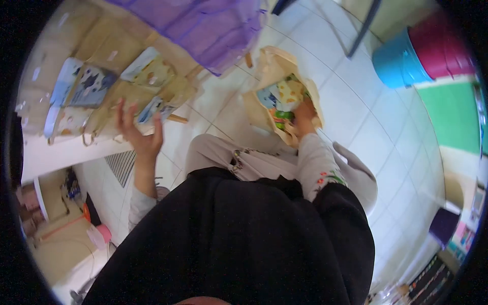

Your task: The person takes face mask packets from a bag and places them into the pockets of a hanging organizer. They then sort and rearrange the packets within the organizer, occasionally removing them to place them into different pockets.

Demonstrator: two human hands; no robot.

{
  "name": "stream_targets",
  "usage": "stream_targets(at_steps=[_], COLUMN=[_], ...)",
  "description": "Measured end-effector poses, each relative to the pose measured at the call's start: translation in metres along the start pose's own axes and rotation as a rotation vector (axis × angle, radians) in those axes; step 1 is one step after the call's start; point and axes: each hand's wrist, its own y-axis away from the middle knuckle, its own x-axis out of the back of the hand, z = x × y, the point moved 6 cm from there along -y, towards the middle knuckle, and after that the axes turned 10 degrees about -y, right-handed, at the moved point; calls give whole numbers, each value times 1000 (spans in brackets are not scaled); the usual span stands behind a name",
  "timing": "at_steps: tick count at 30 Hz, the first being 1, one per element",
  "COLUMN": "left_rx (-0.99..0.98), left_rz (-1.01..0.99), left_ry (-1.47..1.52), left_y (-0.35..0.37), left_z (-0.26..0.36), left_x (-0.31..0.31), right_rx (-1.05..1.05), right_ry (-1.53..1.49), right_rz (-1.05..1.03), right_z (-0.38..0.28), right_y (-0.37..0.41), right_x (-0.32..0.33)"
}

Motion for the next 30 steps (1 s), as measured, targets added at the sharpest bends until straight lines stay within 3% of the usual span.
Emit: stream_targets(at_steps=[2, 5, 8, 12, 16, 19, 22, 25, 30], left_rx=[-14, -85, -26, -3, 4, -8, -30, -21, -74], left_rz=[1, -56, -53, -155, -156, -123, -133, -133, -76], left_ry=[53, -77, -145, -490, -476, -404, -338, -327, -411], left_y=[1, -11, -30, -50, -52, -49, -43, -38, -44], left_z=[1, 3, -16, -34, -32, -32, -37, -39, -36], left_x=[-10, -17, -27, -44, -42, -44, -47, -45, -34], right_rx=[-79, -98, -82, -89, -131, -92, -98, 46, 311], right_ry=[118, 9, -100, 0, 189, 173, 61, -235, -334], right_rz=[35, -118, -108, -114, -4, -103, -16, 138, 250], right_z=[16, 34, 36, 19, -6, -12, -4, 6, -39], right_y=[-18, -43, -45, -33, -10, -5, -18, -40, -24], right_x=[-14, -28, -27, -22, -11, -14, -21, -22, 27])
